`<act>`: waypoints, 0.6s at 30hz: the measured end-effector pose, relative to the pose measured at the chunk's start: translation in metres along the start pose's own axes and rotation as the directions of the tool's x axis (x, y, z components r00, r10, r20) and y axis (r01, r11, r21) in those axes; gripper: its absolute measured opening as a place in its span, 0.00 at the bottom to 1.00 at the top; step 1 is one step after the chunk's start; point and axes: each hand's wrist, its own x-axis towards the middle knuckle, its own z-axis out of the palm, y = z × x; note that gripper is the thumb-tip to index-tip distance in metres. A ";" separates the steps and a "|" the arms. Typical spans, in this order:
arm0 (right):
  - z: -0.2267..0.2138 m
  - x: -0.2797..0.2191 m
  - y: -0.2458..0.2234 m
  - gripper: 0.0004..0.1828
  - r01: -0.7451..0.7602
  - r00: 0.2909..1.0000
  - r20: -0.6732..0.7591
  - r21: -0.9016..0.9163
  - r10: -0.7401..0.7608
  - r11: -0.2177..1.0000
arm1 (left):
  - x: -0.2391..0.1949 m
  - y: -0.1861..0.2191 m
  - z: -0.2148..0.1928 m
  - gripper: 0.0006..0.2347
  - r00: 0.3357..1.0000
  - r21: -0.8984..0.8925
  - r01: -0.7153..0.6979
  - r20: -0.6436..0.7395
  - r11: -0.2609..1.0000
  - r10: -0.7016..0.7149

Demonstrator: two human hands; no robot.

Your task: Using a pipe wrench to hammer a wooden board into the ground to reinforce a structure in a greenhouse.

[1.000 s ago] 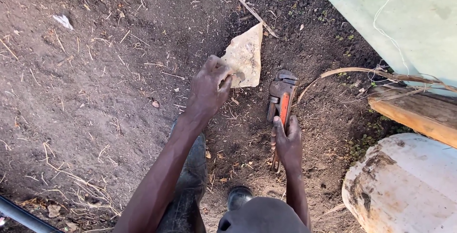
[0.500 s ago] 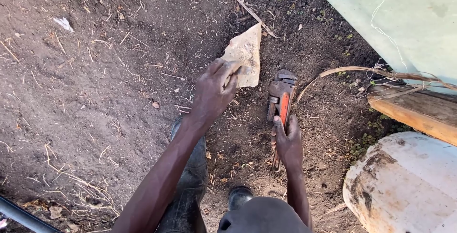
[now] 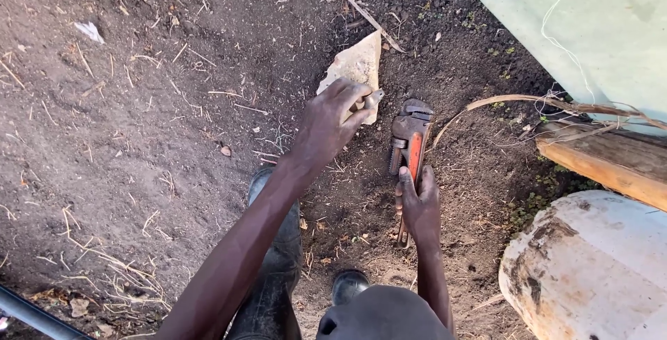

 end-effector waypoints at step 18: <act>0.002 -0.027 -0.023 0.13 0.166 0.955 -0.220 -0.166 -0.201 0.972 | -0.015 -0.008 -0.005 0.08 0.995 0.058 -0.084 0.058 0.995 0.080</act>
